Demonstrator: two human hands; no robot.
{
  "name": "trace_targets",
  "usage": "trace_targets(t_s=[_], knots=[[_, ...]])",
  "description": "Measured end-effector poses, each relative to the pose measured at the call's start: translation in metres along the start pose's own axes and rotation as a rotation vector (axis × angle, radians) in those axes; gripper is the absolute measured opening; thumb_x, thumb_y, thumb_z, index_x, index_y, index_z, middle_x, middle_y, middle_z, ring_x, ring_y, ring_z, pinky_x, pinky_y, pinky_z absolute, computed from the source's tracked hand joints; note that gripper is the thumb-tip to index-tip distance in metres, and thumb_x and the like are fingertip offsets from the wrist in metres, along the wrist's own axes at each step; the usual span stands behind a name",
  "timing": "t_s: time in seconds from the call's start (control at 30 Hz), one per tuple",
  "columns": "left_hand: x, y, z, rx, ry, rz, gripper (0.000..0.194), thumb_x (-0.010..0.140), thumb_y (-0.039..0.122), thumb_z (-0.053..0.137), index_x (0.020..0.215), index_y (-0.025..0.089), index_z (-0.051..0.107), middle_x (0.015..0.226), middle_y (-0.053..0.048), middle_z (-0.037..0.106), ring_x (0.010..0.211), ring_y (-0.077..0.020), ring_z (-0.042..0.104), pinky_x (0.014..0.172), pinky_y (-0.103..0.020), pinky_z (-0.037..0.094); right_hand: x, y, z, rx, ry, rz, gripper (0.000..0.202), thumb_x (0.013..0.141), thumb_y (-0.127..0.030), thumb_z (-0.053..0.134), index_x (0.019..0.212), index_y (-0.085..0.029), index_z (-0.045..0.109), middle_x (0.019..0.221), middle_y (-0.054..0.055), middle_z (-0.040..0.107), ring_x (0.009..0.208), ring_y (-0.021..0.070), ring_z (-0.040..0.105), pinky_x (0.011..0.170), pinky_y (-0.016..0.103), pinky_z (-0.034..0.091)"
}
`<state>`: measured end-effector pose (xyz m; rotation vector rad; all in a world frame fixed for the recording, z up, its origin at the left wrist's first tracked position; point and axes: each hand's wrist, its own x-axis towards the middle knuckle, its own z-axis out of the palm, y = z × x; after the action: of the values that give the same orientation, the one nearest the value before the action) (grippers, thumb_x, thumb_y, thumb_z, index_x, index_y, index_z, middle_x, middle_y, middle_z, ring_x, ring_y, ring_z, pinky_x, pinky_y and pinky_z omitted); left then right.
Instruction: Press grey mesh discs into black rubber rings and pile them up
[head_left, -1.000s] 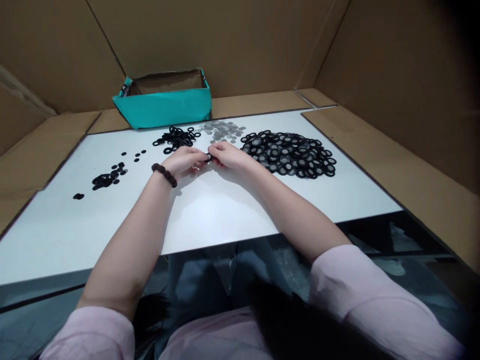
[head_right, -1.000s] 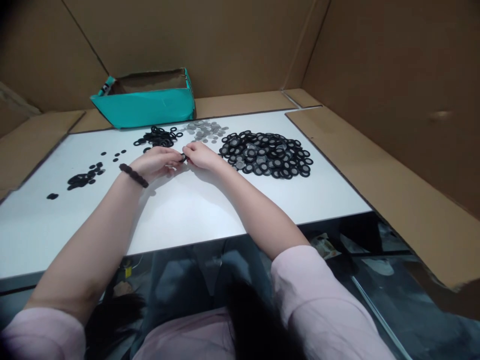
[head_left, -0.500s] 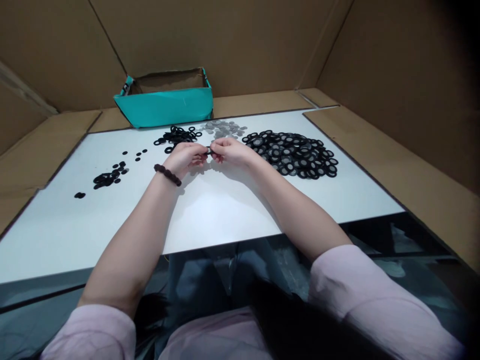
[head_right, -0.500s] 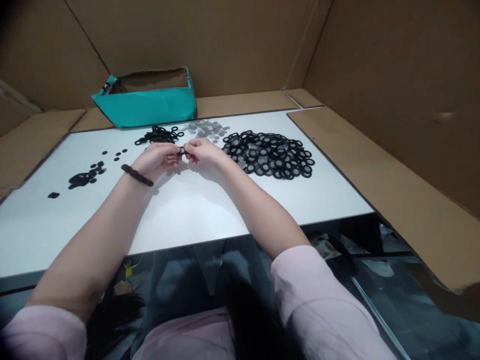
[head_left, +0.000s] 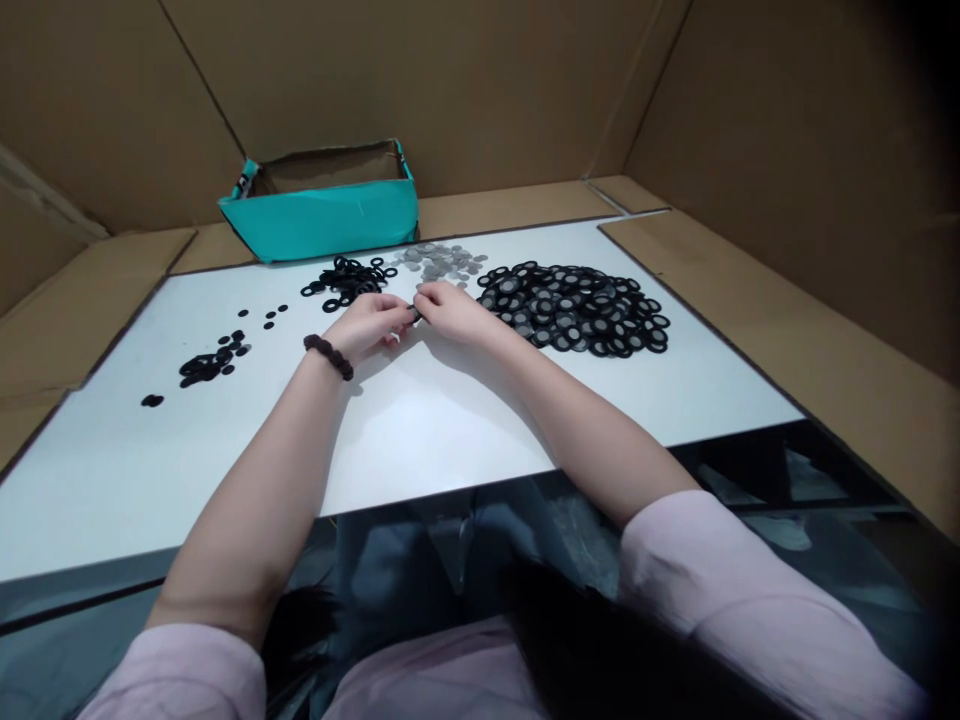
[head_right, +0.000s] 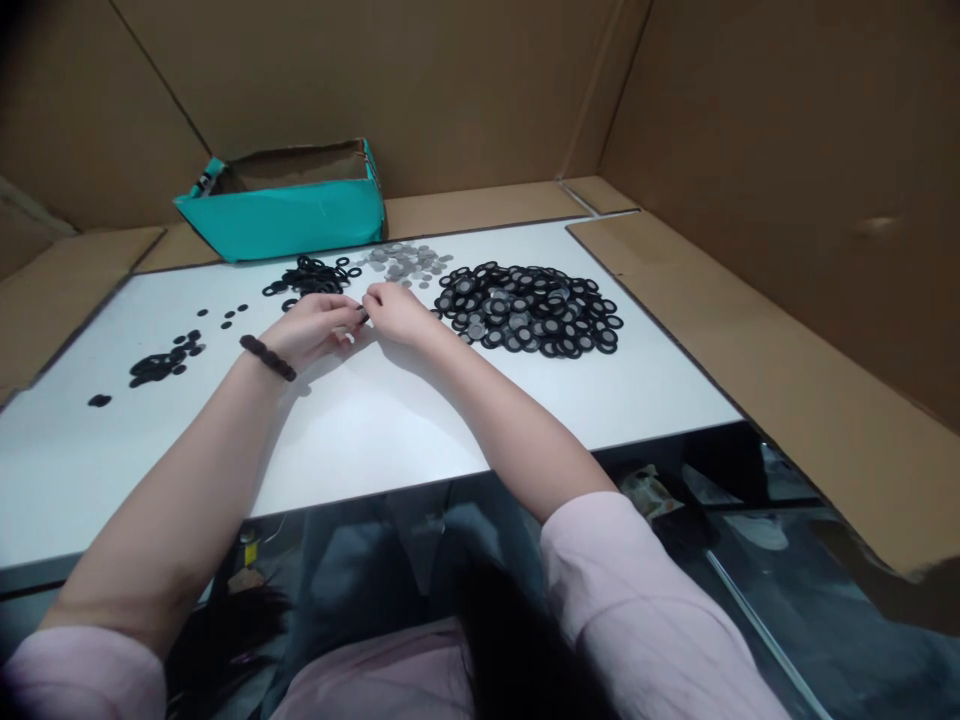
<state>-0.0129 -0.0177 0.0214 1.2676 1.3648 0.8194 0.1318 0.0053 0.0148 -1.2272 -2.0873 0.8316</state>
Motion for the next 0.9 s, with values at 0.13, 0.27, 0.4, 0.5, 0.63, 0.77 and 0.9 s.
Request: trace_targets(t_s=[0.13, 0.27, 0.4, 0.5, 0.63, 0.77, 0.9], knots=[[-0.001, 0.002, -0.001, -0.016, 0.054, 0.034, 0.008, 0.068, 0.017, 0.062, 0.062, 0.013, 0.061, 0.054, -0.002, 0.054, 0.047, -0.0078, 0.046, 0.042, -0.021, 0.035, 0.001, 0.004, 0.002, -0.028, 0.019, -0.117, 0.023, 0.09, -0.02, 0.038, 0.067, -0.018, 0.043, 0.069, 0.002, 0.051, 0.071, 0.0144, 0.045, 0.069, 0.026, 0.034], [0.002, 0.0, 0.0, -0.057, 0.12, 0.134, 0.009, 0.067, 0.018, 0.062, 0.061, 0.013, 0.06, 0.055, -0.001, 0.052, 0.05, -0.0084, 0.048, 0.043, -0.02, 0.035, 0.006, 0.01, 0.01, 0.107, 0.077, -0.159, 0.02, 0.09, -0.023, 0.041, 0.07, -0.019, 0.041, 0.07, 0.0, 0.05, 0.07, 0.0138, 0.045, 0.069, 0.025, 0.036], [0.004, -0.001, 0.0, -0.091, 0.107, 0.202, 0.008, 0.067, 0.018, 0.061, 0.062, 0.012, 0.059, 0.056, -0.001, 0.053, 0.052, -0.009, 0.05, 0.046, -0.02, 0.039, 0.01, 0.013, 0.011, 0.251, 0.071, -0.173, 0.023, 0.09, -0.017, 0.041, 0.067, -0.019, 0.04, 0.063, -0.002, 0.046, 0.064, 0.0119, 0.043, 0.064, 0.023, 0.036], [0.002, -0.001, -0.002, -0.133, 0.054, 0.226, 0.009, 0.066, 0.02, 0.063, 0.064, 0.012, 0.06, 0.058, -0.001, 0.055, 0.055, -0.0094, 0.052, 0.051, -0.021, 0.042, 0.01, 0.012, 0.007, 0.34, 0.041, -0.15, 0.025, 0.089, -0.013, 0.042, 0.064, -0.018, 0.041, 0.058, -0.004, 0.044, 0.059, 0.01, 0.041, 0.06, 0.022, 0.035], [-0.001, 0.0, -0.004, -0.15, -0.007, 0.26, 0.012, 0.067, 0.023, 0.065, 0.068, 0.012, 0.062, 0.062, -0.002, 0.056, 0.06, -0.0106, 0.053, 0.054, -0.022, 0.045, 0.006, 0.007, 0.0, 0.463, -0.016, -0.095, 0.029, 0.089, -0.009, 0.042, 0.062, -0.018, 0.041, 0.052, -0.005, 0.043, 0.052, 0.0078, 0.04, 0.055, 0.02, 0.034], [-0.005, 0.003, -0.006, -0.122, -0.052, 0.237, 0.014, 0.068, 0.025, 0.065, 0.068, 0.012, 0.061, 0.066, -0.003, 0.058, 0.063, -0.0116, 0.055, 0.053, -0.021, 0.045, 0.002, -0.001, 0.003, 0.581, -0.032, -0.02, 0.03, 0.091, -0.013, 0.045, 0.061, -0.018, 0.041, 0.05, -0.005, 0.044, 0.049, 0.0073, 0.04, 0.051, 0.018, 0.033], [-0.008, 0.006, -0.005, -0.113, -0.072, 0.207, 0.013, 0.07, 0.025, 0.062, 0.067, 0.013, 0.059, 0.071, -0.006, 0.062, 0.068, -0.0136, 0.058, 0.053, -0.021, 0.044, 0.0, -0.004, 0.01, 0.684, -0.006, 0.023, 0.031, 0.091, -0.021, 0.049, 0.062, -0.018, 0.041, 0.05, -0.005, 0.044, 0.048, 0.0069, 0.04, 0.049, 0.017, 0.034]])
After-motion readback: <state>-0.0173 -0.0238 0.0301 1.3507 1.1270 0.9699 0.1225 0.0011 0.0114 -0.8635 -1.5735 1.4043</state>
